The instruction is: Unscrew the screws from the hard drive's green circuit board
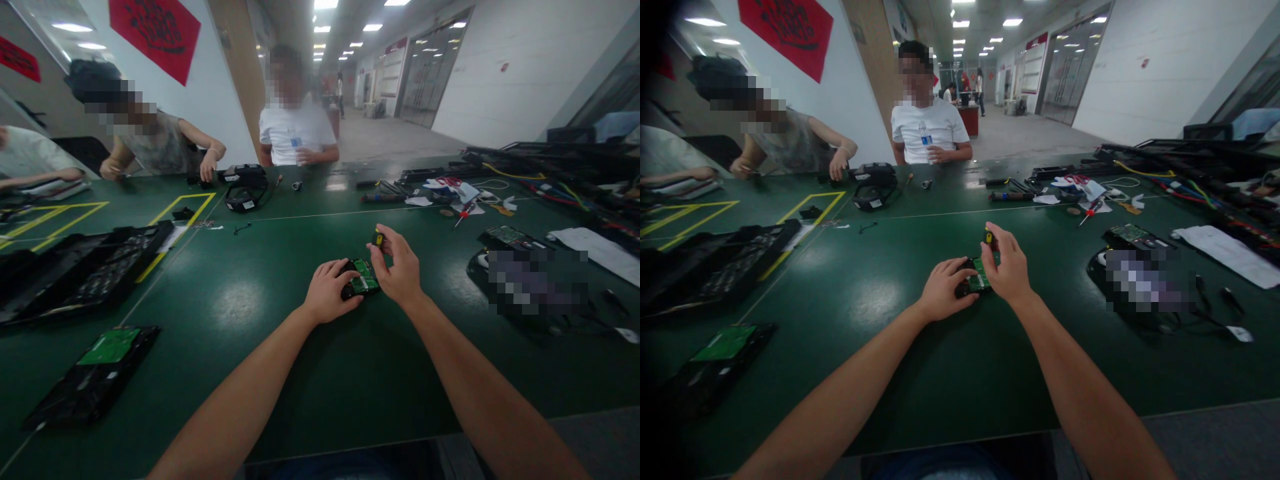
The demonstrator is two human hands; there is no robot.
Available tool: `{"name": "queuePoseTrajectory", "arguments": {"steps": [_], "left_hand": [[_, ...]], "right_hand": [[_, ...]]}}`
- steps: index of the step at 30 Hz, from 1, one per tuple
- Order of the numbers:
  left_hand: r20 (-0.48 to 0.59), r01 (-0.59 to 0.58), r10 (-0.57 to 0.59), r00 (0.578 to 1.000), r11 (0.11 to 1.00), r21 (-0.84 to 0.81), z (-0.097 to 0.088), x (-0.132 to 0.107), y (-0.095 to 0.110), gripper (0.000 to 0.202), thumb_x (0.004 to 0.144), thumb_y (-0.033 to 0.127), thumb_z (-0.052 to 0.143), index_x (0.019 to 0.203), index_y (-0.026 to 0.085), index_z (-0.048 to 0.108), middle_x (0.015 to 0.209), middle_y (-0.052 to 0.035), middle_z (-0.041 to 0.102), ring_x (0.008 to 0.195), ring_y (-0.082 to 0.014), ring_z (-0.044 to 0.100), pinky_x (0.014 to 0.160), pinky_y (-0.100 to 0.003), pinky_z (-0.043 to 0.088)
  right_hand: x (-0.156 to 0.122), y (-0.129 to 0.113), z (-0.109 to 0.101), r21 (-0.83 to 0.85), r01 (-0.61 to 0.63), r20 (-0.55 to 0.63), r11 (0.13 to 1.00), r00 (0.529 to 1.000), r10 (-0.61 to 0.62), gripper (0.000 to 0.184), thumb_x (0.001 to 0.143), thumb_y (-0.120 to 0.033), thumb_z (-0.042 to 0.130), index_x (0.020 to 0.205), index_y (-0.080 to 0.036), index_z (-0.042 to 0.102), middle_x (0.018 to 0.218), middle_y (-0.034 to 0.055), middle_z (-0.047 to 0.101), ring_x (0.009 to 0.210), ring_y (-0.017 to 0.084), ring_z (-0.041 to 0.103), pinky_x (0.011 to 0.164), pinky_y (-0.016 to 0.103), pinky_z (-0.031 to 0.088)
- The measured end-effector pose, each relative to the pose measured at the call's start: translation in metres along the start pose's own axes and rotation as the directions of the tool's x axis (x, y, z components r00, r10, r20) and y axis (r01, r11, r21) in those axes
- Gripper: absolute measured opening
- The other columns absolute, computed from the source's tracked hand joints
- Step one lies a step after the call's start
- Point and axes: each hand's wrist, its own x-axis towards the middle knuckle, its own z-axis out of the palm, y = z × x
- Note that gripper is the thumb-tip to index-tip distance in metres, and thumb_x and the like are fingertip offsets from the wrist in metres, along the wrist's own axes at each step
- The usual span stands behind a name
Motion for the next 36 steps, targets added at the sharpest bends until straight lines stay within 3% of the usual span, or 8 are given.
{"name": "queuePoseTrajectory", "arguments": {"steps": [9,20,30,36], "left_hand": [[-0.005,-0.008,0.008,1.000,1.000,0.003,-0.001,0.000,0.001,0.056,0.087,0.055,0.075,0.136,0.029,0.070,0.161,-0.0104,0.052,0.148,-0.0364,0.046,0.124,-0.057,0.035],[-0.031,-0.022,0.022,0.999,1.000,0.010,0.003,0.000,-0.002,0.055,0.087,0.054,0.074,0.136,0.028,0.069,0.161,-0.0113,0.052,0.149,-0.0363,0.045,0.123,-0.058,0.035],[-0.034,-0.020,0.021,0.999,1.000,0.002,0.003,0.000,-0.001,0.054,0.087,0.053,0.075,0.135,0.029,0.070,0.160,-0.0111,0.053,0.148,-0.0363,0.046,0.123,-0.057,0.035],[-0.035,-0.029,0.029,0.999,1.000,0.004,0.005,0.000,-0.003,0.055,0.087,0.054,0.075,0.135,0.028,0.069,0.160,-0.0113,0.053,0.148,-0.0365,0.046,0.123,-0.057,0.036]], "right_hand": [[-0.005,0.003,-0.008,-0.023,-0.019,-0.034,1.000,0.999,0.018,0.049,0.103,-0.039,0.065,0.150,-0.031,0.053,0.129,0.0105,0.069,0.096,0.025,0.074,0.089,0.046,0.068],[0.001,0.004,-0.003,0.000,0.015,-0.020,1.000,1.000,-0.015,0.046,0.102,-0.037,0.067,0.146,-0.035,0.056,0.124,0.0083,0.065,0.095,0.023,0.071,0.083,0.045,0.068],[0.001,0.010,-0.002,-0.052,-0.013,-0.108,0.999,0.994,0.008,0.045,0.097,-0.034,0.074,0.139,-0.032,0.057,0.117,0.0068,0.061,0.091,0.022,0.067,0.074,0.040,0.067],[-0.002,0.004,-0.006,0.007,0.026,-0.052,1.000,0.998,-0.026,0.044,0.101,-0.029,0.064,0.144,-0.029,0.053,0.133,0.0099,0.063,0.102,0.023,0.073,0.086,0.043,0.067]]}}
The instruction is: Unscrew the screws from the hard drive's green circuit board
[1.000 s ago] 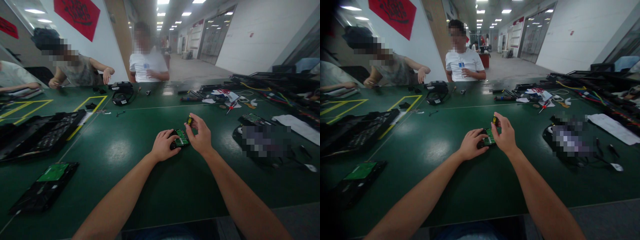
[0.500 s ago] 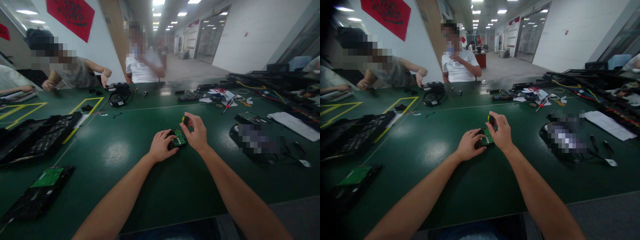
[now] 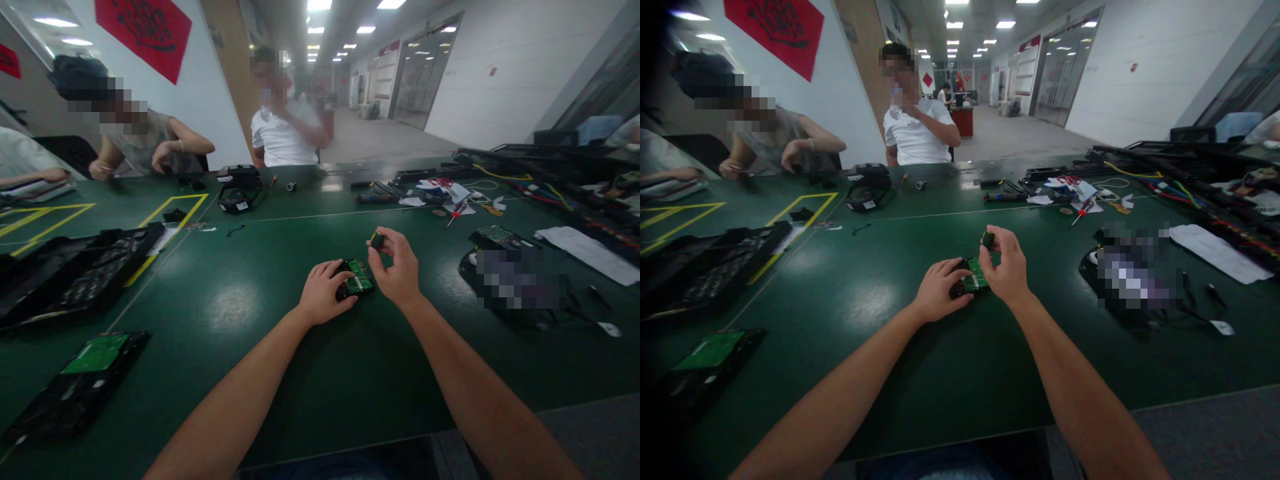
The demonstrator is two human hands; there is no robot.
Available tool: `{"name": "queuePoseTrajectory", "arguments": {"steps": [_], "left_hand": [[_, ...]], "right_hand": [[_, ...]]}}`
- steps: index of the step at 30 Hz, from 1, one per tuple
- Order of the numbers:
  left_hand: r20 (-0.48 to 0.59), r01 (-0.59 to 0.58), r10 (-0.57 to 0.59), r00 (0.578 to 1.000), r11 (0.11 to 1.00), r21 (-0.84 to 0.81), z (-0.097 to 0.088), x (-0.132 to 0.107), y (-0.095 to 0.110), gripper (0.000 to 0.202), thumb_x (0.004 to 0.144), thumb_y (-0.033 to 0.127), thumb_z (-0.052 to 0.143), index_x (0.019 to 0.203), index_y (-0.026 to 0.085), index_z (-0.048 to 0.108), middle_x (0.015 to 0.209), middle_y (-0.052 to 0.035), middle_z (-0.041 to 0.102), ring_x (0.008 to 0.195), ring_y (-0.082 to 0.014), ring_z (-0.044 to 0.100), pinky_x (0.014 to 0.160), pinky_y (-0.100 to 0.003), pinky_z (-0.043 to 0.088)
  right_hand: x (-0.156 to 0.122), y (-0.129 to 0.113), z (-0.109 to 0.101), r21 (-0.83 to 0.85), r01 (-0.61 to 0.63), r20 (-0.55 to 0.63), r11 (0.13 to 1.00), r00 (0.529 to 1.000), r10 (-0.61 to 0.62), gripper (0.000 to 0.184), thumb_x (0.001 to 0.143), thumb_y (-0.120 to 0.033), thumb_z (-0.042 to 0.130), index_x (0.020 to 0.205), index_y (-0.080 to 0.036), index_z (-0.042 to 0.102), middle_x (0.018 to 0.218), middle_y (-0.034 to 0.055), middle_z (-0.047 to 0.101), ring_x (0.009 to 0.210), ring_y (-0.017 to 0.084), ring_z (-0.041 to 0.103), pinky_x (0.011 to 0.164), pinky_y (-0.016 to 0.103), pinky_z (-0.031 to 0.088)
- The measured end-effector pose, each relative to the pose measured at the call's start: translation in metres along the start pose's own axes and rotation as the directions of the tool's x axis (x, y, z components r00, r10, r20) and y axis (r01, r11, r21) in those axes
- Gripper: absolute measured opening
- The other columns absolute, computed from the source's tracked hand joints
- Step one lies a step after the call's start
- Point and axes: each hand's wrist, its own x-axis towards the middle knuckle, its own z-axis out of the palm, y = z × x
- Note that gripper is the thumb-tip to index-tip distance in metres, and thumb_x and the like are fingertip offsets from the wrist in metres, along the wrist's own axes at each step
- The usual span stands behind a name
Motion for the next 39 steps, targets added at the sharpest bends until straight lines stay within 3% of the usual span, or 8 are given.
{"name": "queuePoseTrajectory", "arguments": {"steps": [2,8,13,16,21,25,31,39], "left_hand": [[0.000,0.001,-0.001,1.000,1.000,0.000,0.0001,-0.0001,-0.0002,0.056,0.087,0.055,0.074,0.136,0.028,0.069,0.161,-0.0114,0.052,0.148,-0.0369,0.046,0.123,-0.058,0.036],[0.004,0.002,-0.002,1.000,1.000,0.002,0.0000,-0.0002,0.0008,0.056,0.087,0.054,0.075,0.136,0.028,0.069,0.161,-0.0115,0.052,0.148,-0.0365,0.046,0.123,-0.057,0.036],[-0.009,0.005,-0.005,1.000,1.000,0.002,0.0000,-0.0005,0.0009,0.056,0.089,0.058,0.072,0.137,0.029,0.069,0.162,-0.0115,0.051,0.149,-0.0358,0.046,0.123,-0.057,0.036],[-0.012,0.010,-0.010,1.000,1.000,-0.017,-0.0016,-0.0002,0.0020,0.051,0.095,0.059,0.065,0.135,0.029,0.071,0.160,-0.0109,0.054,0.148,-0.0345,0.047,0.122,-0.057,0.037],[-0.018,0.017,-0.018,1.000,0.999,-0.028,-0.0036,0.0007,0.0029,0.038,0.106,0.042,0.048,0.133,0.030,0.072,0.157,-0.0081,0.056,0.146,-0.0304,0.049,0.121,-0.056,0.038],[-0.020,0.015,-0.016,1.000,1.000,-0.014,-0.0024,0.0012,0.0021,0.037,0.102,0.034,0.055,0.134,0.030,0.072,0.158,-0.0075,0.056,0.145,-0.0308,0.050,0.121,-0.056,0.039],[-0.020,0.028,-0.028,0.999,0.999,-0.023,-0.0012,0.0016,0.0022,0.037,0.099,0.032,0.059,0.133,0.031,0.073,0.159,-0.0065,0.055,0.145,-0.0309,0.050,0.122,-0.057,0.039],[-0.020,0.031,-0.032,0.999,0.999,-0.018,-0.0011,0.0022,0.0031,0.036,0.099,0.034,0.058,0.132,0.030,0.073,0.158,-0.0072,0.056,0.144,-0.0308,0.051,0.121,-0.056,0.040]], "right_hand": [[-0.0014,-0.0023,-0.0011,0.023,-0.004,0.007,1.000,1.000,0.004,0.045,0.103,-0.027,0.061,0.146,-0.029,0.049,0.136,0.0100,0.064,0.103,0.023,0.075,0.089,0.043,0.067],[-0.0034,-0.0044,-0.0008,-0.111,0.050,-0.048,0.993,0.997,-0.055,0.044,0.099,-0.032,0.069,0.140,-0.030,0.055,0.124,0.0107,0.064,0.104,0.027,0.069,0.082,0.046,0.068],[-0.0054,-0.0020,-0.0007,-0.025,0.049,-0.043,0.999,0.998,-0.050,0.046,0.103,-0.027,0.059,0.148,-0.029,0.048,0.137,0.0127,0.062,0.108,0.026,0.072,0.088,0.047,0.067],[-0.0055,-0.0012,-0.0034,-0.068,0.027,-0.067,0.997,0.997,-0.032,0.045,0.102,-0.029,0.063,0.145,-0.029,0.050,0.132,0.0116,0.064,0.105,0.026,0.072,0.087,0.047,0.067],[-0.0055,-0.0027,-0.0056,-0.111,0.050,-0.063,0.993,0.996,-0.057,0.041,0.099,-0.028,0.066,0.139,-0.027,0.054,0.127,0.0113,0.065,0.104,0.027,0.070,0.086,0.046,0.066],[-0.0080,-0.0038,-0.0026,-0.006,0.010,-0.052,1.000,0.999,-0.010,0.045,0.102,-0.027,0.060,0.145,-0.028,0.047,0.134,0.0114,0.064,0.103,0.025,0.074,0.087,0.046,0.066],[-0.0069,-0.0064,-0.0067,-0.138,0.018,-0.044,0.990,0.999,-0.025,0.042,0.100,-0.034,0.067,0.140,-0.031,0.055,0.123,0.0103,0.065,0.100,0.027,0.069,0.082,0.048,0.067],[-0.0075,-0.0075,-0.0052,-0.091,0.023,-0.088,0.996,0.996,-0.031,0.040,0.101,-0.033,0.066,0.139,-0.030,0.054,0.125,0.0107,0.063,0.106,0.027,0.067,0.082,0.046,0.066]]}}
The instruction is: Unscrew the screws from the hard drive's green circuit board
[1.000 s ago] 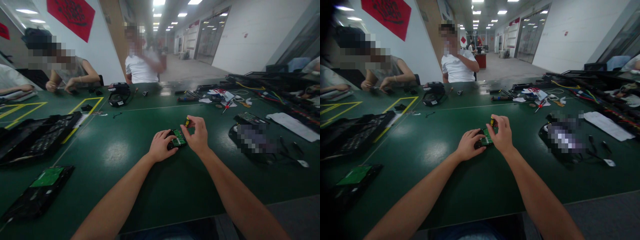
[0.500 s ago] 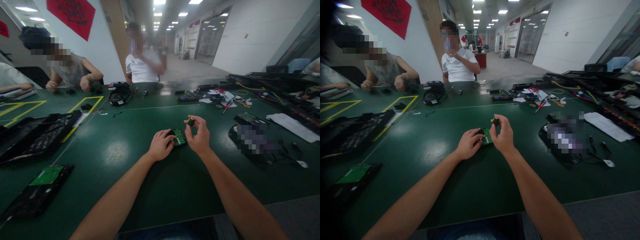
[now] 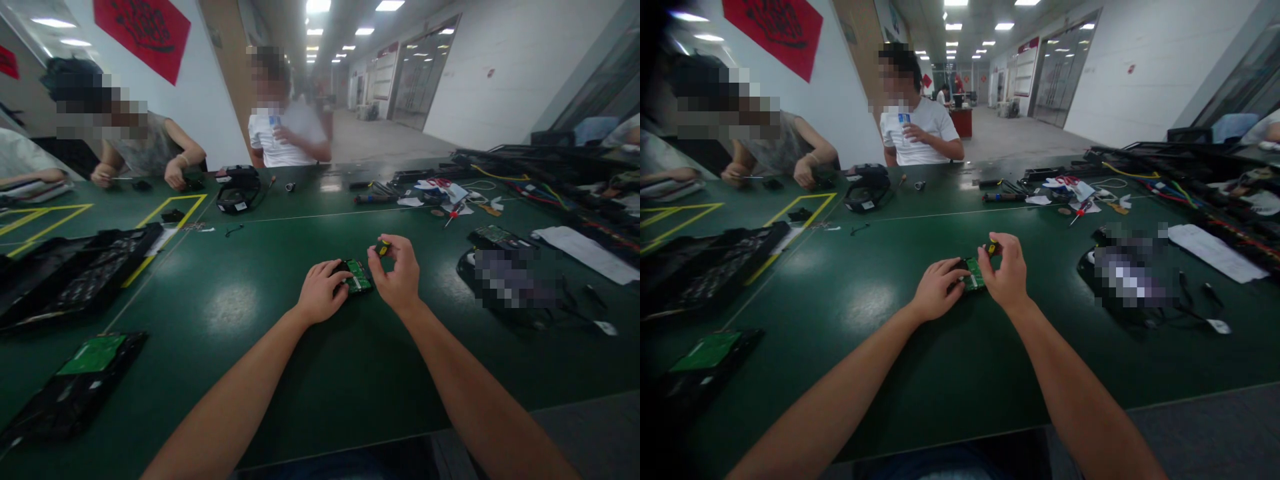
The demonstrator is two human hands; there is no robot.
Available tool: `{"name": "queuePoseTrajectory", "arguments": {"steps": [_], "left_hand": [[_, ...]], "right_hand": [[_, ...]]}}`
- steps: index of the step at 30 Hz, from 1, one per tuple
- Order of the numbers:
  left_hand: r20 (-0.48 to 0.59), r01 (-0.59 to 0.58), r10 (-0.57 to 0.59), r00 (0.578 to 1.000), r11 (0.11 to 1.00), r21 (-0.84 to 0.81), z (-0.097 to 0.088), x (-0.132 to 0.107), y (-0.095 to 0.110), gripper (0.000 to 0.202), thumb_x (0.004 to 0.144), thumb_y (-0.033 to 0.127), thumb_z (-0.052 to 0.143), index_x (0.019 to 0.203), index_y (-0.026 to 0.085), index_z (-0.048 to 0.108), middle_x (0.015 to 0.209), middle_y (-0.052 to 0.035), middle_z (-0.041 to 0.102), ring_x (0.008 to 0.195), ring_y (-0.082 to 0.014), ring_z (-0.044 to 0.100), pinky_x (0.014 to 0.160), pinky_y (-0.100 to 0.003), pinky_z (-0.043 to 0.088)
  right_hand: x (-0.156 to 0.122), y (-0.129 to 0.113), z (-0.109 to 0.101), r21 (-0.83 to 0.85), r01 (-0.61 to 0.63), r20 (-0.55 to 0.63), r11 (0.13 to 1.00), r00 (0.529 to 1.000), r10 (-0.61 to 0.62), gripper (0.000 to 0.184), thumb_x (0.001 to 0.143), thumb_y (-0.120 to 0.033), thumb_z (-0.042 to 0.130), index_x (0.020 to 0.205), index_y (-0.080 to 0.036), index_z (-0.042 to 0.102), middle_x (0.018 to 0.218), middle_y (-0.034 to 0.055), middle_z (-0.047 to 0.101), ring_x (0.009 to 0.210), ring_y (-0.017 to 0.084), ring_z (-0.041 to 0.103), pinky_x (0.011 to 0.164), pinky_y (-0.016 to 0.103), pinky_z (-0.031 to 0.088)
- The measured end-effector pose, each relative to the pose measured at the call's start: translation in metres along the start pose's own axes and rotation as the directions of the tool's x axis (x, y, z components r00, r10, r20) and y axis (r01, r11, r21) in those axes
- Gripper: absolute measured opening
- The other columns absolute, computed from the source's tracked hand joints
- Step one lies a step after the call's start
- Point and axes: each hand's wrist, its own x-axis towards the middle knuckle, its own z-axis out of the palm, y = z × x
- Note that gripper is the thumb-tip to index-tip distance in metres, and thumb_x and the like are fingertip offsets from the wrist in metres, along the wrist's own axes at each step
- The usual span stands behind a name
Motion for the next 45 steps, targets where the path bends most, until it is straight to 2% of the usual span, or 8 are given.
{"name": "queuePoseTrajectory", "arguments": {"steps": [5,12,17,24,28,33,45], "left_hand": [[-0.001,-0.013,0.013,1.000,1.000,0.003,0.0002,-0.0001,-0.0011,0.037,0.100,0.033,0.057,0.133,0.030,0.072,0.157,-0.0079,0.056,0.145,-0.0307,0.050,0.121,-0.056,0.040],[-0.002,-0.013,0.013,1.000,1.000,-0.005,-0.0014,-0.0002,-0.0003,0.037,0.099,0.033,0.058,0.133,0.030,0.072,0.158,-0.0079,0.056,0.145,-0.0307,0.050,0.121,-0.056,0.040],[0.000,-0.008,0.008,1.000,1.000,-0.004,-0.0010,-0.0002,-0.0005,0.037,0.099,0.034,0.058,0.133,0.030,0.072,0.158,-0.0074,0.056,0.145,-0.0312,0.050,0.121,-0.057,0.040],[-0.001,-0.018,0.018,1.000,1.000,-0.018,-0.0011,-0.0017,-0.0011,0.045,0.098,0.054,0.062,0.133,0.029,0.072,0.159,-0.0100,0.055,0.148,-0.0328,0.048,0.122,-0.057,0.038],[0.003,-0.021,0.021,1.000,1.000,-0.011,0.0006,-0.0020,-0.0029,0.053,0.091,0.059,0.070,0.134,0.029,0.071,0.161,-0.0107,0.053,0.148,-0.0345,0.047,0.123,-0.058,0.037],[0.013,-0.018,0.018,1.000,1.000,-0.010,0.0025,-0.0021,-0.0039,0.055,0.088,0.058,0.073,0.135,0.029,0.071,0.162,-0.0101,0.051,0.149,-0.0350,0.047,0.123,-0.058,0.036],[0.009,-0.018,0.018,1.000,1.000,-0.006,0.0005,-0.0027,-0.0031,0.051,0.091,0.057,0.071,0.134,0.030,0.070,0.161,-0.0102,0.052,0.148,-0.0346,0.046,0.123,-0.058,0.037]], "right_hand": [[0.0017,-0.0003,-0.0022,-0.030,0.010,-0.013,1.000,1.000,-0.010,0.039,0.101,-0.034,0.068,0.139,-0.030,0.058,0.123,0.0112,0.061,0.108,0.028,0.065,0.082,0.047,0.067],[-0.0027,0.0017,0.0019,0.023,-0.029,0.052,0.999,0.998,0.028,0.045,0.108,-0.031,0.053,0.152,-0.032,0.049,0.136,0.0124,0.063,0.114,0.029,0.069,0.089,0.050,0.066],[-0.0025,0.0007,0.0006,-0.002,-0.031,0.025,1.000,0.999,0.031,0.044,0.105,-0.036,0.061,0.147,-0.032,0.053,0.131,0.0110,0.064,0.107,0.028,0.069,0.086,0.049,0.066],[0.0004,0.0001,-0.0022,-0.040,-0.017,0.014,0.999,1.000,0.018,0.044,0.101,-0.038,0.067,0.143,-0.030,0.055,0.123,0.0112,0.061,0.101,0.027,0.066,0.078,0.046,0.067],[-0.0014,0.0014,0.0001,-0.012,-0.032,0.045,0.999,0.998,0.032,0.044,0.105,-0.037,0.061,0.147,-0.031,0.053,0.129,0.0123,0.062,0.108,0.029,0.067,0.085,0.048,0.067],[-0.0053,0.0008,0.0045,0.056,-0.053,0.112,0.997,0.993,0.047,0.050,0.110,-0.034,0.047,0.159,-0.033,0.041,0.143,0.0129,0.060,0.117,0.030,0.069,0.095,0.054,0.065],[-0.0009,0.0028,-0.0009,-0.062,-0.056,0.005,0.996,0.998,0.057,0.049,0.103,-0.041,0.064,0.148,-0.030,0.051,0.127,0.0112,0.065,0.096,0.026,0.068,0.088,0.051,0.065]]}}
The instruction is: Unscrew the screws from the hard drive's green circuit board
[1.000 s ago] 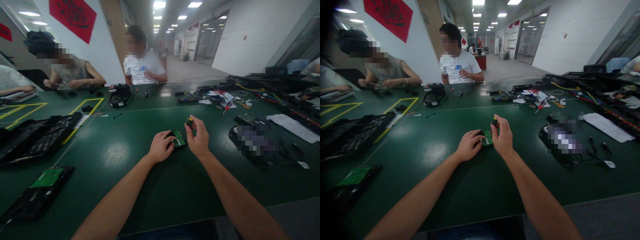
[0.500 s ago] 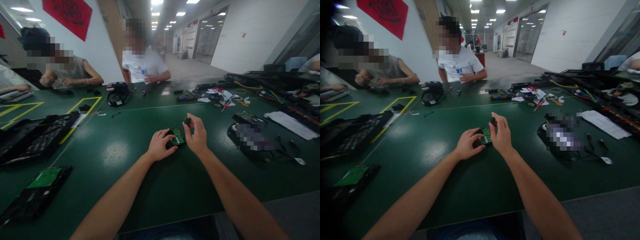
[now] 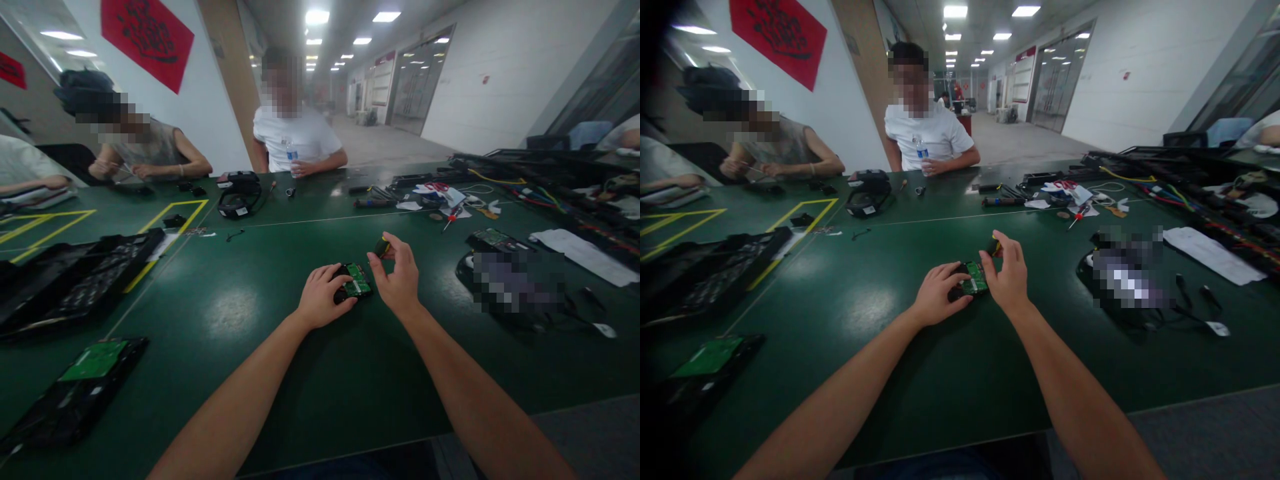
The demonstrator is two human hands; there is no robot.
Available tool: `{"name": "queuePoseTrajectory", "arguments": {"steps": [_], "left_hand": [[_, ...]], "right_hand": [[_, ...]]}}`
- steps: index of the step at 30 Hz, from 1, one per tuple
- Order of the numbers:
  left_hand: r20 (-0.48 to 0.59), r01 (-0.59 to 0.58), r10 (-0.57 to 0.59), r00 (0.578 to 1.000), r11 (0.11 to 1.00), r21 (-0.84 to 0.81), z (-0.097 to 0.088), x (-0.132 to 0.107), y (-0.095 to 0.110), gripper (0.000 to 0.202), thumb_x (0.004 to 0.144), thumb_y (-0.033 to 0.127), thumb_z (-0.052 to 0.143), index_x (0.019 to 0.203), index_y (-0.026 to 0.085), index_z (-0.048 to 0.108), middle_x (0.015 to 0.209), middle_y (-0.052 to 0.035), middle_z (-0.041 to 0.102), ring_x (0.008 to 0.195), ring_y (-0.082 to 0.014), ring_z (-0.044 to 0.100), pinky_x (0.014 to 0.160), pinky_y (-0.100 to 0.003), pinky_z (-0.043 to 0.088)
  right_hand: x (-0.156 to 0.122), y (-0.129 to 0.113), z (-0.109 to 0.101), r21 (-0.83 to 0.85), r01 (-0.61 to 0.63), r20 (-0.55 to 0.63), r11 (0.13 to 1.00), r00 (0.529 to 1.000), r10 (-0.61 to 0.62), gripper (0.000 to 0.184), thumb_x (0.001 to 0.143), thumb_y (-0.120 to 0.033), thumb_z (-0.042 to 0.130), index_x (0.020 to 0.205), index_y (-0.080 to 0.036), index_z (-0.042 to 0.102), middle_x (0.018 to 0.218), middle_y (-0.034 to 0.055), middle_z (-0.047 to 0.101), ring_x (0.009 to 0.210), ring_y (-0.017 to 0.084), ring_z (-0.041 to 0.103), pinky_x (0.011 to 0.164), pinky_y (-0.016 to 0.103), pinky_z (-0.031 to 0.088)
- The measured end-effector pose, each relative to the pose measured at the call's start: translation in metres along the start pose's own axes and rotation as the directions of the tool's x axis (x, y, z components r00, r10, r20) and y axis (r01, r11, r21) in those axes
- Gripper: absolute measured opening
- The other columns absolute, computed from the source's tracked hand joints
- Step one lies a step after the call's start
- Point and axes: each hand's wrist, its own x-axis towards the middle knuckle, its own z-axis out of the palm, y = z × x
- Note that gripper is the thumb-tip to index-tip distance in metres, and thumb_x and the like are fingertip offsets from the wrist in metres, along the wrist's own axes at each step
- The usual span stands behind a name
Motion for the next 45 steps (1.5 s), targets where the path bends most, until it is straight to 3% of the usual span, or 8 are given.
{"name": "queuePoseTrajectory", "arguments": {"steps": [8,14,20,25,34,40,45], "left_hand": [[0.010,-0.002,0.002,1.000,1.000,0.000,-0.0007,0.0005,0.0011,0.052,0.091,0.057,0.071,0.134,0.029,0.070,0.161,-0.0108,0.052,0.148,-0.0349,0.046,0.123,-0.058,0.037],[0.009,0.001,-0.001,1.000,1.000,0.013,0.0007,0.0009,0.0007,0.053,0.090,0.058,0.071,0.134,0.028,0.071,0.161,-0.0111,0.052,0.148,-0.0355,0.047,0.123,-0.058,0.037],[-0.002,-0.003,0.003,1.000,1.000,0.017,0.0016,0.0004,-0.0001,0.053,0.091,0.058,0.070,0.135,0.028,0.070,0.161,-0.0115,0.052,0.148,-0.0354,0.046,0.123,-0.057,0.037],[0.003,-0.007,0.007,1.000,1.000,0.011,0.0032,0.0003,-0.0015,0.052,0.092,0.058,0.069,0.135,0.029,0.070,0.162,-0.0110,0.051,0.148,-0.0354,0.046,0.123,-0.058,0.037],[-0.002,-0.009,0.009,1.000,1.000,0.018,0.0048,0.0009,-0.0022,0.053,0.090,0.059,0.071,0.133,0.028,0.071,0.161,-0.0106,0.053,0.147,-0.0363,0.047,0.122,-0.058,0.038],[0.000,-0.017,0.017,1.000,1.000,0.015,0.0025,0.0003,-0.0013,0.052,0.092,0.058,0.069,0.135,0.028,0.070,0.161,-0.0109,0.052,0.148,-0.0368,0.047,0.122,-0.059,0.038],[0.002,-0.013,0.013,1.000,1.000,0.024,0.0030,0.0001,-0.0014,0.053,0.092,0.059,0.068,0.135,0.028,0.070,0.161,-0.0109,0.052,0.148,-0.0366,0.047,0.122,-0.059,0.038]], "right_hand": [[-0.0030,-0.0002,0.0008,0.021,0.012,0.039,1.000,0.999,-0.013,0.045,0.105,-0.037,0.061,0.148,-0.032,0.052,0.124,0.0099,0.066,0.098,0.026,0.069,0.087,0.049,0.065],[-0.0074,0.0008,0.0062,0.133,-0.031,0.114,0.991,0.993,0.016,0.051,0.110,-0.032,0.048,0.161,-0.032,0.039,0.141,0.0105,0.065,0.113,0.027,0.071,0.098,0.050,0.062],[-0.0042,-0.0015,0.0024,0.028,0.029,0.037,0.999,0.999,-0.030,0.049,0.103,-0.039,0.065,0.149,-0.031,0.053,0.122,0.0094,0.066,0.097,0.026,0.068,0.088,0.048,0.064],[-0.0032,0.0002,-0.0001,0.020,0.028,0.032,0.999,0.999,-0.029,0.050,0.101,-0.042,0.069,0.147,-0.030,0.054,0.123,0.0095,0.066,0.096,0.025,0.068,0.086,0.046,0.064],[-0.0058,-0.0026,0.0027,0.095,0.003,0.137,0.995,0.990,-0.016,0.051,0.111,-0.035,0.046,0.162,-0.034,0.039,0.144,0.0100,0.064,0.112,0.027,0.071,0.098,0.049,0.063],[-0.0027,0.0001,-0.0019,0.010,0.022,0.082,1.000,0.996,-0.023,0.048,0.105,-0.041,0.061,0.151,-0.031,0.051,0.121,0.0094,0.067,0.097,0.026,0.068,0.089,0.048,0.063],[-0.0010,-0.0002,-0.0032,0.009,0.042,0.054,0.999,0.998,-0.042,0.044,0.104,-0.041,0.065,0.145,-0.030,0.054,0.116,0.0085,0.067,0.096,0.025,0.067,0.088,0.046,0.062]]}}
